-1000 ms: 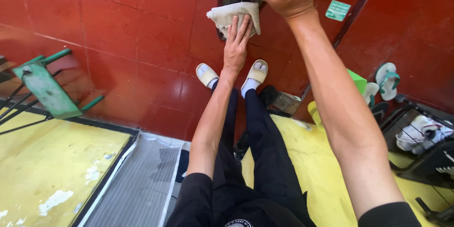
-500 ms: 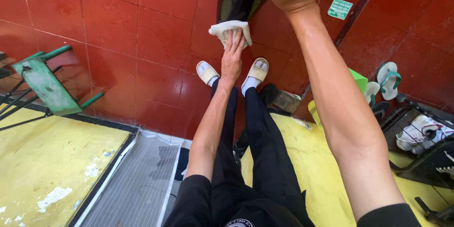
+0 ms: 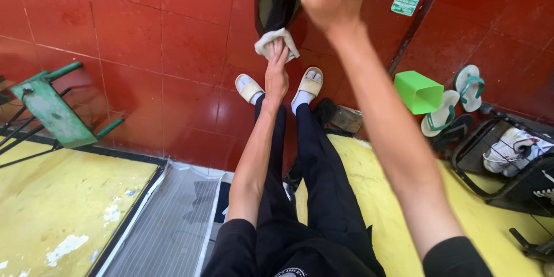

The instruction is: The person wipes the front body, handlebars, and seat of a black scooter using a white cloth. They move around the scooter to clean different sections, including the dashboard and side panels.

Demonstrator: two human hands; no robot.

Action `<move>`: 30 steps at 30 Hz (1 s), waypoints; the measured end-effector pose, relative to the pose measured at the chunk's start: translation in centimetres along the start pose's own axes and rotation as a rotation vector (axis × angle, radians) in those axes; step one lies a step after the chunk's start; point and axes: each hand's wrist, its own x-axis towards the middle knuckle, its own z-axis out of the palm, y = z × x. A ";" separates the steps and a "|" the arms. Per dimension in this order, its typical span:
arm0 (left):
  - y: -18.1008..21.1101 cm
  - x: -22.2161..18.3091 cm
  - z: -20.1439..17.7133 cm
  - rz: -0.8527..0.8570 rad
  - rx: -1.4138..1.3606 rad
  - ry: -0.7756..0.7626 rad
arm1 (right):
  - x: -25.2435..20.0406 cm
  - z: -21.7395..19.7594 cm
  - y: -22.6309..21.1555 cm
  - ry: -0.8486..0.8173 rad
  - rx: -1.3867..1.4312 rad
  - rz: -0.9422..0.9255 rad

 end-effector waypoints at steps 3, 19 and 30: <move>-1.2 -2.0 1.0 -0.100 -0.192 0.008 | -5.7 0.0 -2.4 -0.076 0.054 0.113; 8.5 0.3 -6.3 -0.398 -0.670 -0.494 | -31.3 2.7 -4.2 -0.352 1.453 1.746; 7.9 11.9 -6.6 0.009 -0.147 0.324 | -18.9 1.9 3.4 -0.362 0.558 1.680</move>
